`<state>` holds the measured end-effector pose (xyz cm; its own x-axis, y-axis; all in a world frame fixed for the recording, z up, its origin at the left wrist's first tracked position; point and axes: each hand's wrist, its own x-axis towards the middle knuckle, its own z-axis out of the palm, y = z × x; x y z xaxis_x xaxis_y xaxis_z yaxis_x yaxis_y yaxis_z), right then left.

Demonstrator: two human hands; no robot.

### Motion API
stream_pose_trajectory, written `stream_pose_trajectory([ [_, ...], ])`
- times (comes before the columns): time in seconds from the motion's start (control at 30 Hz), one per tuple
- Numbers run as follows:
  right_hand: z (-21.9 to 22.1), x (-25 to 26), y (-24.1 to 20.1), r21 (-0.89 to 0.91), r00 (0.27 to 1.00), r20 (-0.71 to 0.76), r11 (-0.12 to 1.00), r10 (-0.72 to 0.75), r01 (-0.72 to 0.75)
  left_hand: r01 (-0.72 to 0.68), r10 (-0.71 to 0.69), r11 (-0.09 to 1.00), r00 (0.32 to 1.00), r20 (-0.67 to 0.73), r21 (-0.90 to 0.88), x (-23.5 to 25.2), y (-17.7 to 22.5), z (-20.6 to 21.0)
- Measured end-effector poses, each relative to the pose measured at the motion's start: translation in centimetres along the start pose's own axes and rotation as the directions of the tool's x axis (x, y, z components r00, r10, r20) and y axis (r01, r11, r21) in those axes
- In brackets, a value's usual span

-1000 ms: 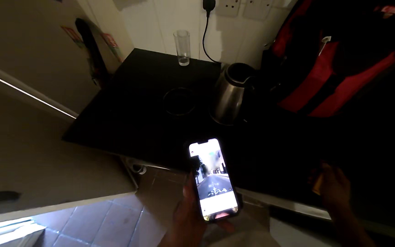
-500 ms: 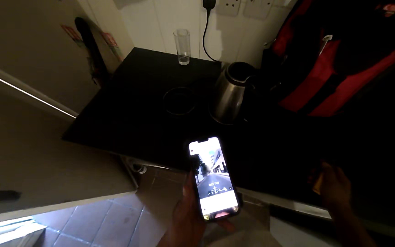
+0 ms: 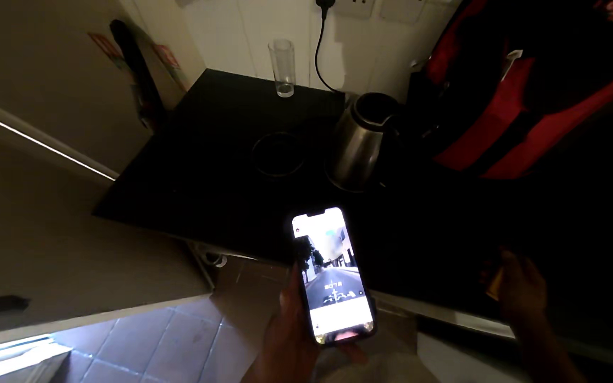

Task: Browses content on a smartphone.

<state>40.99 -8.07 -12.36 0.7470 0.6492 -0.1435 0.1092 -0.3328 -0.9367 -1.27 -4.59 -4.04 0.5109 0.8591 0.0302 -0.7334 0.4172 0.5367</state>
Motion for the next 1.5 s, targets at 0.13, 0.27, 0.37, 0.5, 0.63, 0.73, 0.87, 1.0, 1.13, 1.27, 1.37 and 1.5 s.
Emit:
stream_pose_trajectory([
  [0.13,0.24,-0.05,-0.21,0.0,1.0,-0.011,1.0,-0.011,0.011,-0.003,0.003,1.0,1.0,0.02,0.006,0.17,0.08,-0.23],
  [0.27,0.07,0.12,-0.08,-0.018,1.0,0.006,1.0,-0.018,0.018,0.001,-0.001,1.0,0.999,0.041,-0.004,0.32,0.29,-0.42],
  [0.37,0.12,-0.11,-0.2,-0.017,1.0,-0.004,1.0,-0.019,0.019,-0.003,0.004,1.0,0.999,0.039,-0.013,0.43,0.34,-0.48],
  [0.5,0.24,-0.25,-0.42,-0.018,1.0,-0.01,0.999,-0.028,0.027,-0.015,0.015,1.0,0.999,0.051,-0.004,0.49,0.28,-0.66],
  [0.63,0.15,-0.27,-0.44,-0.03,1.0,-0.008,0.999,-0.02,0.02,-0.013,0.014,1.0,0.998,0.06,-0.017,0.54,0.18,-0.71],
  [0.73,0.0,-0.07,-0.19,-0.035,1.0,0.006,0.999,-0.02,0.02,-0.019,0.02,1.0,0.999,0.048,-0.019,0.45,0.09,-0.81],
  [0.87,0.09,0.02,-0.13,-0.035,1.0,0.0,0.999,-0.026,0.026,-0.033,0.034,0.999,0.998,0.052,-0.013,0.42,0.14,-0.79],
  [1.0,-0.25,0.23,0.24,-0.029,1.0,0.018,0.999,-0.016,0.016,-0.024,0.024,1.0,1.0,0.013,0.009,0.43,0.31,-0.44],
  [1.13,-0.14,-0.08,0.14,-0.015,0.999,0.019,0.999,-0.042,0.043,-0.02,0.02,1.0,0.999,0.029,-0.005,0.33,0.31,-0.49],
  [1.27,-0.04,-0.22,-0.11,0.001,1.0,0.007,1.0,-0.017,0.017,-0.018,0.018,1.0,0.999,0.027,-0.009,0.21,0.26,-0.55],
  [1.37,-0.04,-0.18,-0.08,-0.003,1.0,0.004,1.0,-0.019,0.019,-0.021,0.022,1.0,0.999,0.03,-0.018,0.18,0.18,-0.58],
  [1.5,-0.09,-0.17,-0.12,-0.018,1.0,0.003,1.0,-0.004,0.004,-0.025,0.026,0.999,0.999,0.046,-0.025,0.19,0.04,-0.62],
])
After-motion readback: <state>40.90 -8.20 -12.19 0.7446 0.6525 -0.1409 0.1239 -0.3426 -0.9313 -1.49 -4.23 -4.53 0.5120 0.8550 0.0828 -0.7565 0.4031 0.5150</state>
